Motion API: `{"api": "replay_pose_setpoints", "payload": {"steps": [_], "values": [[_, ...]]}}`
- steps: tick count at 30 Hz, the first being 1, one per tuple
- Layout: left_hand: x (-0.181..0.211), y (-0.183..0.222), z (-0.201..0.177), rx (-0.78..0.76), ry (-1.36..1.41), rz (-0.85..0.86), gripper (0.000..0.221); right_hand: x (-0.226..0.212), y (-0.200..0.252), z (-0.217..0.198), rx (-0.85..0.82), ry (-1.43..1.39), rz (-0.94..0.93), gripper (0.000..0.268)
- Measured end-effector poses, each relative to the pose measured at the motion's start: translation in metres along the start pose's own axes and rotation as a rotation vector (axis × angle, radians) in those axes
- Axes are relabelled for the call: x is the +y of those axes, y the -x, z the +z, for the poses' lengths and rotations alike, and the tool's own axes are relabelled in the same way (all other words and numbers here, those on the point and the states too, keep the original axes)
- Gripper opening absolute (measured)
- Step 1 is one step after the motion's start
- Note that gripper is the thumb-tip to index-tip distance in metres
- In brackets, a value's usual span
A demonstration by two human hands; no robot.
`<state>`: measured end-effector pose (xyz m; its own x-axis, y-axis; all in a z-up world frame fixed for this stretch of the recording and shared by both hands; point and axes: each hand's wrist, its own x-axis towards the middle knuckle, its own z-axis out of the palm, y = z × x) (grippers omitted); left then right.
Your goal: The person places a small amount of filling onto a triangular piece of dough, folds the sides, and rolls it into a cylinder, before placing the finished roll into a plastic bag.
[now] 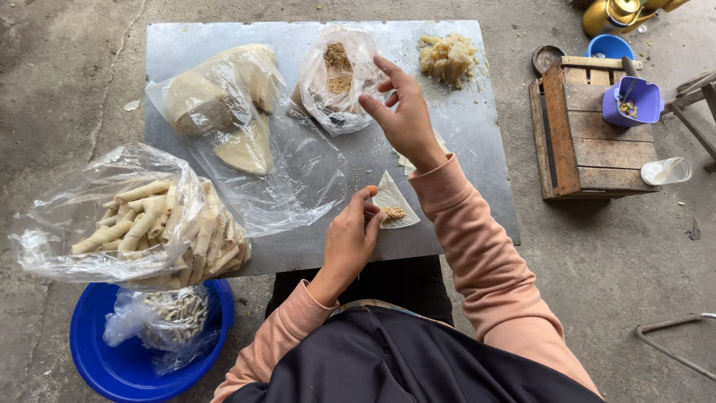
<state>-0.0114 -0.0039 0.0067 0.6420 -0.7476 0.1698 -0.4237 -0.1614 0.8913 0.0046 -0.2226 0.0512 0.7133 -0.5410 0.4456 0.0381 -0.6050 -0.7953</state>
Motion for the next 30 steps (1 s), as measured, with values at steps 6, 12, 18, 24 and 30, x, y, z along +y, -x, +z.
{"api": "replay_pose_setpoints", "payload": {"steps": [6, 12, 18, 24, 30], "values": [[0.005, -0.004, -0.002, 0.003, -0.037, 0.049, 0.042, -0.012, 0.092, -0.033, 0.067, 0.222, 0.035, 0.030], [0.006, -0.006, 0.000, -0.011, -0.099, 0.059, 0.045, -0.023, 0.183, -0.047, -0.018, 0.458, 0.174, 0.019], [0.006, -0.005, 0.003, -0.022, -0.148, 0.109, 0.047, -0.028, 0.193, -0.028, 0.075, 0.241, 0.286, 0.012], [0.005, -0.006, 0.000, -0.031, -0.142, 0.121, 0.048, -0.039, 0.182, -0.007, 0.082, 0.176, 0.217, 0.012], [0.000, -0.007, 0.000, -0.052, -0.139, 0.093, 0.050, -0.041, 0.184, -0.002, 0.039, 0.295, 0.060, 0.020]]}}
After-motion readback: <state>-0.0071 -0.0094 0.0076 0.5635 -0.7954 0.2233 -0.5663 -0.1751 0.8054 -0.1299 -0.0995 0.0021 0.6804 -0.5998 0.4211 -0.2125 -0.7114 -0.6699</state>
